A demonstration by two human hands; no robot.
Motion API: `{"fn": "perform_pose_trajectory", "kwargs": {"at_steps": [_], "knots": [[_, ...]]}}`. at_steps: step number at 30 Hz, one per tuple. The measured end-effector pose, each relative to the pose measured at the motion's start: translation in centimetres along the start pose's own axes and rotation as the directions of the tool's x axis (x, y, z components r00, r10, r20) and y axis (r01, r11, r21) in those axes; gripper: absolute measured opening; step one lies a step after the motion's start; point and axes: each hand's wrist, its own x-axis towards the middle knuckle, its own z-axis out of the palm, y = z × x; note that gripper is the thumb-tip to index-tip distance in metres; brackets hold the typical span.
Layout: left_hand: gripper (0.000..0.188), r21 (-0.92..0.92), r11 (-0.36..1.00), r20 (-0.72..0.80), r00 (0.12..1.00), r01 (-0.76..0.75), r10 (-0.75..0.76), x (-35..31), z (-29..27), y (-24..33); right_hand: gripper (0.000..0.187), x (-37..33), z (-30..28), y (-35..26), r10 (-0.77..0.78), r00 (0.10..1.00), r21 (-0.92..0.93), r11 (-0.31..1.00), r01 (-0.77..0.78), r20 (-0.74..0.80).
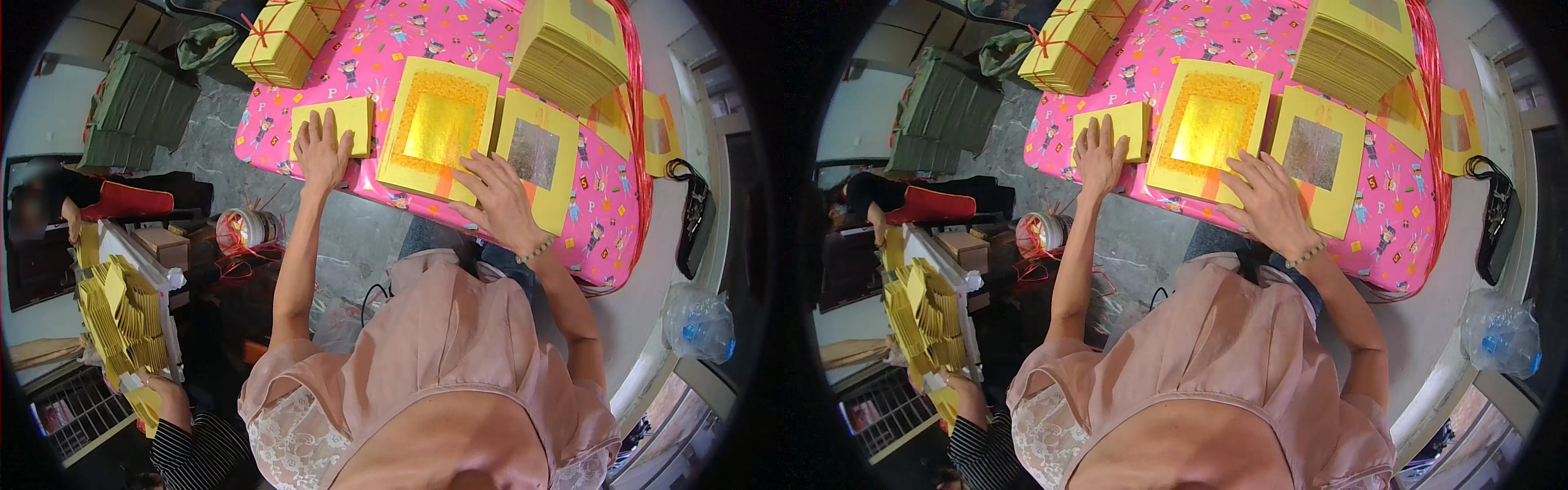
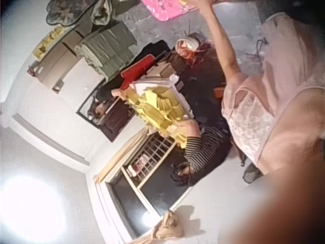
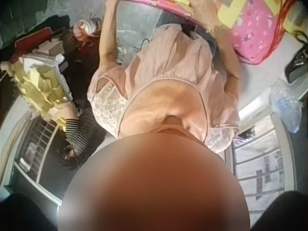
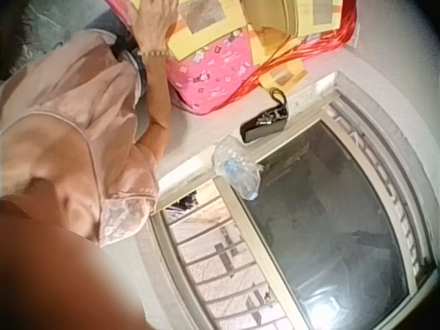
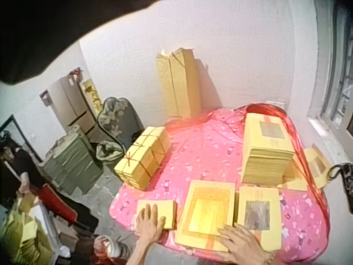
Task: Tying stacks of yellow joss paper into bundles using red string.
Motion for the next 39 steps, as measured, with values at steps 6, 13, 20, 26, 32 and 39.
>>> {"fn": "perform_pose_trajectory", "kwargs": {"at_steps": [6, 13, 20, 26, 32, 39], "knots": [[0.065, 0.002, 1.000, 0.030, 1.000, -0.001, 0.001, 0.2, 0.0, -0.4, 0.023, -0.2, 0.5, 0.2, -0.031, 0.989, 0.130, 0.990, 0.050, -0.142], [0.054, -0.094, 0.995, 0.004, 1.000, -0.026, 0.027, 1.1, -1.9, -0.9, 0.010, 0.1, 0.4, 0.0, 0.146, 0.982, 0.395, 0.914, -0.087, -0.121], [0.038, -0.537, 0.809, -0.049, 0.966, -0.241, 0.256, 1.9, -8.4, 5.2, 0.012, 0.1, 0.9, 0.6, 0.262, 0.962, 0.540, 0.822, -0.179, -0.079], [0.038, -0.662, 0.592, 0.083, 0.740, -0.460, 0.667, -0.1, -9.7, 10.0, 0.012, 0.2, 1.1, 0.7, 0.270, 0.962, 0.534, 0.819, -0.208, -0.040], [0.033, -0.693, 0.603, 0.128, 0.756, -0.395, 0.642, -0.2, -9.0, 10.1, 0.015, 0.1, 1.3, 1.0, 0.321, 0.947, 0.563, 0.782, -0.267, 0.003], [0.033, -0.704, 0.594, 0.107, 0.769, -0.389, 0.631, -0.2, -8.7, 10.2, 0.016, 0.2, 1.2, 1.1, 0.317, 0.949, 0.557, 0.788, -0.263, 0.000]]}}
